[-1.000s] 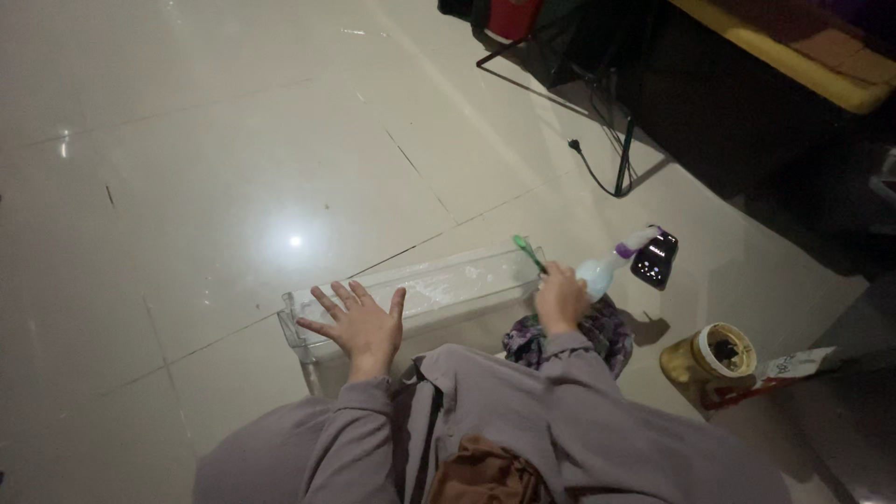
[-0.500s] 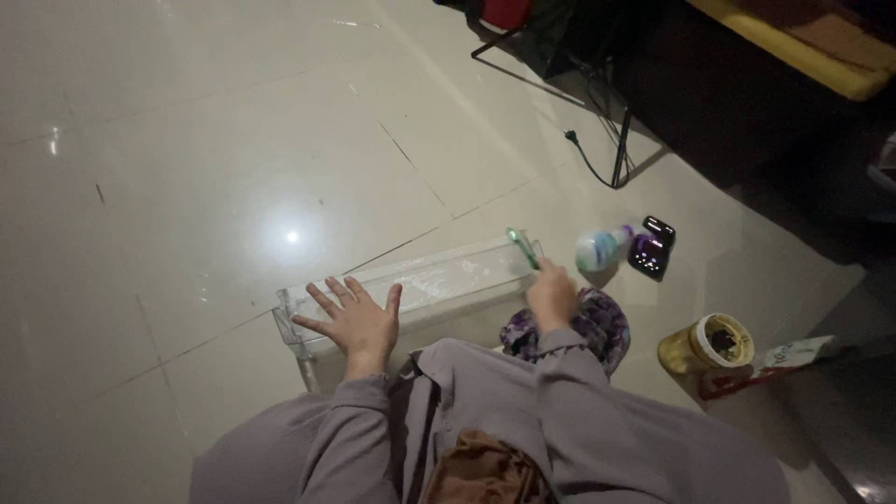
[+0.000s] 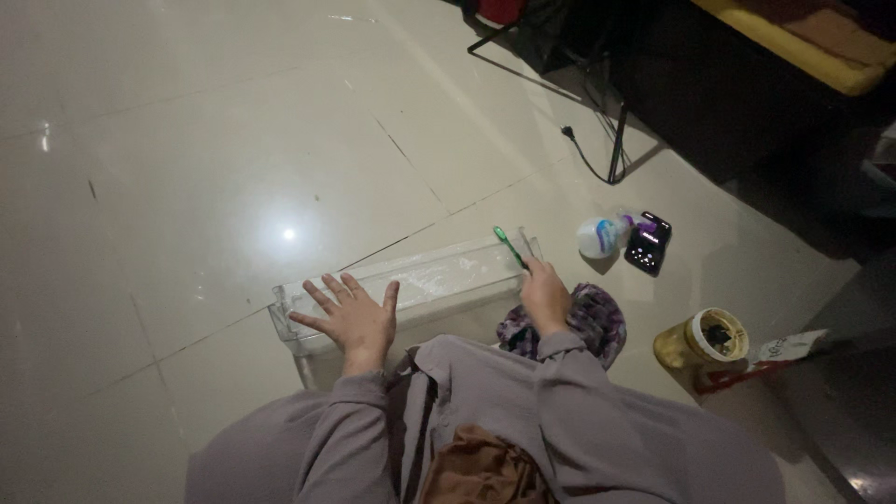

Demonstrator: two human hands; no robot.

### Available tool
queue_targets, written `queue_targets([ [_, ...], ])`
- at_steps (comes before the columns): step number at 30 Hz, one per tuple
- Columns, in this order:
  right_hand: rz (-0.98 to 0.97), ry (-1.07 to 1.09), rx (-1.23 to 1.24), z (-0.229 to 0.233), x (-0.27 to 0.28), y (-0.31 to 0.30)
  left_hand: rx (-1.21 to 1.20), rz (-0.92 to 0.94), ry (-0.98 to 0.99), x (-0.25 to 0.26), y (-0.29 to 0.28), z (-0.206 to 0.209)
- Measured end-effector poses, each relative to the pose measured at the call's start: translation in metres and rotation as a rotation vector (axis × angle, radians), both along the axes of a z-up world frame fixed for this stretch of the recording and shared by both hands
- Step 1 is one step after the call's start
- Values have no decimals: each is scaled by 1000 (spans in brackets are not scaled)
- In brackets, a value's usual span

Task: The person scrubs a clear plastic tray with a green toothbrush, sprays it with a cleaning solution, and wipes it with a cloth. The person repeats the scrubbing and wiping steps multiple times.

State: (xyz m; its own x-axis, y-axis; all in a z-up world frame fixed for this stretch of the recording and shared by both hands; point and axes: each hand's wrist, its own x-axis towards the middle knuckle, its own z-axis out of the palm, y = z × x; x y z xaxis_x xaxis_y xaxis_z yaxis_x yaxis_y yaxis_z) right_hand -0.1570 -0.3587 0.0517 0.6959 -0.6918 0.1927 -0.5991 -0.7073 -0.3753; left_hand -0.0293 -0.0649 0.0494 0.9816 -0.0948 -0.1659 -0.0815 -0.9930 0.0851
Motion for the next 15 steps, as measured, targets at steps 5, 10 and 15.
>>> queue_targets([
  [5,-29,-1,44,10,7,4,-2,1,20,1,-1,-1],
  [10,-21,34,0,12,9,13,-41,4,-26,0,0,-2],
  [15,39,99,91,-8,33,38,-36,2,-2,-2,-3,2],
])
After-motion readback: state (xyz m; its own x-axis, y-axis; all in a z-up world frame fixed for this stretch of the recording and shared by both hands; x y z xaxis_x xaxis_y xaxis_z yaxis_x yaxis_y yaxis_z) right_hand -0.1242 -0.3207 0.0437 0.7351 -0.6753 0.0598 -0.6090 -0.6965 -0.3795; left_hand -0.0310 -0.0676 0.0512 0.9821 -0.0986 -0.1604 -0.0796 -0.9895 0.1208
